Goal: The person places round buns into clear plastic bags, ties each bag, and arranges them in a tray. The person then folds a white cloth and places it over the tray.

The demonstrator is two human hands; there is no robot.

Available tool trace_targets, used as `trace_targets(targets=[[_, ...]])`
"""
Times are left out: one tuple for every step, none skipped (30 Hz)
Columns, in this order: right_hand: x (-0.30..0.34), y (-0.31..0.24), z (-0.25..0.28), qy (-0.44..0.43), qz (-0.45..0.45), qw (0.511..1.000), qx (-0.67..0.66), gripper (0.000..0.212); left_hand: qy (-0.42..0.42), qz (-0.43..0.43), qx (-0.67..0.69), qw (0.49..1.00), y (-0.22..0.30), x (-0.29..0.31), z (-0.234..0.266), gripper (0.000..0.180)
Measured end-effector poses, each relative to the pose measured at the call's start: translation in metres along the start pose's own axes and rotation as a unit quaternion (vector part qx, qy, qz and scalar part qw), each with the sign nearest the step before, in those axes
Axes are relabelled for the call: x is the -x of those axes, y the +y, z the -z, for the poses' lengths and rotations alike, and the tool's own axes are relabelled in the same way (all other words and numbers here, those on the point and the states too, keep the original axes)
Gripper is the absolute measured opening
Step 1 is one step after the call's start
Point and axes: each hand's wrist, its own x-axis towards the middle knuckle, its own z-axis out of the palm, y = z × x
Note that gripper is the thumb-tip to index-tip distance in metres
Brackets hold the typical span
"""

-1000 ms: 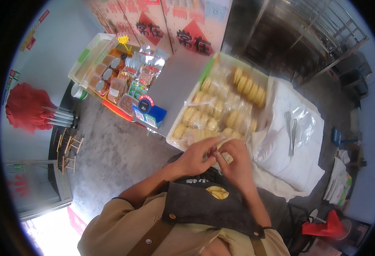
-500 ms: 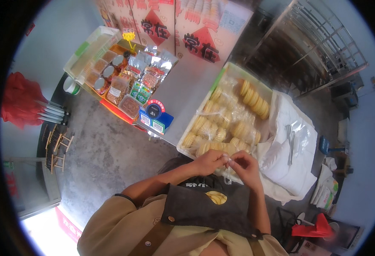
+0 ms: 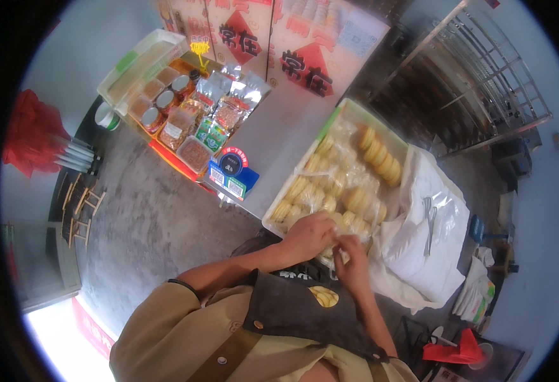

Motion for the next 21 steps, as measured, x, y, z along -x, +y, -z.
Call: trace_targets(targets=[[-0.004,0.007,0.0,0.021,-0.022,0.999,-0.043,0.027,0.016,-0.045,0.003,0.999,0.004,0.003,0.002,0.01],[-0.013,0.016,-0.002,0.045,-0.041,0.994,-0.091,0.028,0.041,-0.096,0.007,0.994,0.007,0.004,0.004,0.009],[-0.02,0.024,-0.001,0.068,-0.057,0.984,-0.154,0.03,0.067,-0.147,0.01,0.987,0.01,0.006,0.003,0.012],[-0.025,0.03,-0.001,0.048,-0.101,0.962,-0.251,0.023,0.049,-0.164,0.013,0.985,0.012,0.005,0.002,0.013],[-0.03,0.036,0.002,-0.035,-0.146,0.947,-0.284,0.021,0.031,-0.179,0.015,0.983,0.013,0.004,-0.001,0.014],[-0.036,0.042,0.006,-0.122,-0.187,0.921,-0.319,0.02,0.016,-0.187,0.019,0.982,0.014,0.004,-0.003,0.014],[-0.041,0.048,0.009,-0.207,-0.251,0.886,-0.329,0.022,0.013,-0.172,0.031,0.985,0.015,0.004,-0.006,0.014],[-0.044,0.052,0.008,-0.209,-0.243,0.866,-0.384,0.025,0.015,-0.149,0.046,0.988,0.017,0.006,-0.012,0.013],[-0.047,0.056,0.007,-0.203,-0.243,0.864,-0.391,0.023,0.019,-0.124,0.063,0.99,0.019,0.008,-0.017,0.012],[-0.05,0.06,0.006,-0.196,-0.25,0.865,-0.388,0.021,0.029,-0.121,0.062,0.99,0.02,0.01,-0.02,0.01],[-0.053,0.064,0.004,-0.193,-0.231,0.863,-0.406,0.019,0.038,-0.117,0.06,0.991,0.02,0.015,-0.023,0.009],[-0.06,0.069,0.0,-0.138,-0.17,0.938,-0.268,0.016,0.047,-0.109,0.051,0.992,0.019,0.02,-0.024,0.008],[-0.068,0.075,-0.004,-0.083,-0.074,0.983,-0.144,0.013,0.065,-0.099,0.036,0.992,0.018,0.026,-0.025,0.007],[-0.074,0.08,-0.007,-0.027,0.014,0.999,-0.015,0.01,0.079,-0.082,0.016,0.993,0.017,0.034,-0.025,0.007],[-0.077,0.085,-0.009,-0.023,0.039,0.999,0.0,0.009,0.1,-0.077,-0.002,0.992,0.015,0.044,-0.026,0.007],[-0.084,0.089,-0.011,-0.021,0.056,0.998,0.019,0.007,0.097,-0.053,0.001,0.994,0.013,0.053,-0.026,0.018],[-0.087,0.092,-0.013,-0.019,0.055,0.998,0.04,0.006,0.088,0.034,0.055,0.994,0.012,0.06,-0.032,0.019],[-0.087,0.092,-0.012,-0.038,0.096,0.994,0.022,0.006,0.095,0.104,0.119,0.983,0.011,0.068,-0.037,0.02],[-0.086,0.092,-0.008,-0.059,0.118,0.991,0.005,0.006,0.102,0.172,0.182,0.963,0.009,0.075,-0.041,0.022],[-0.083,0.088,-0.004,-0.082,0.146,0.986,-0.019,0.007,0.12,0.147,0.194,0.962,0.006,0.077,-0.046,0.022],[-0.081,0.084,0.002,-0.095,0.17,0.98,-0.031,0.006,0.143,0.119,0.203,0.961,0.0,0.071,-0.053,0.023]])
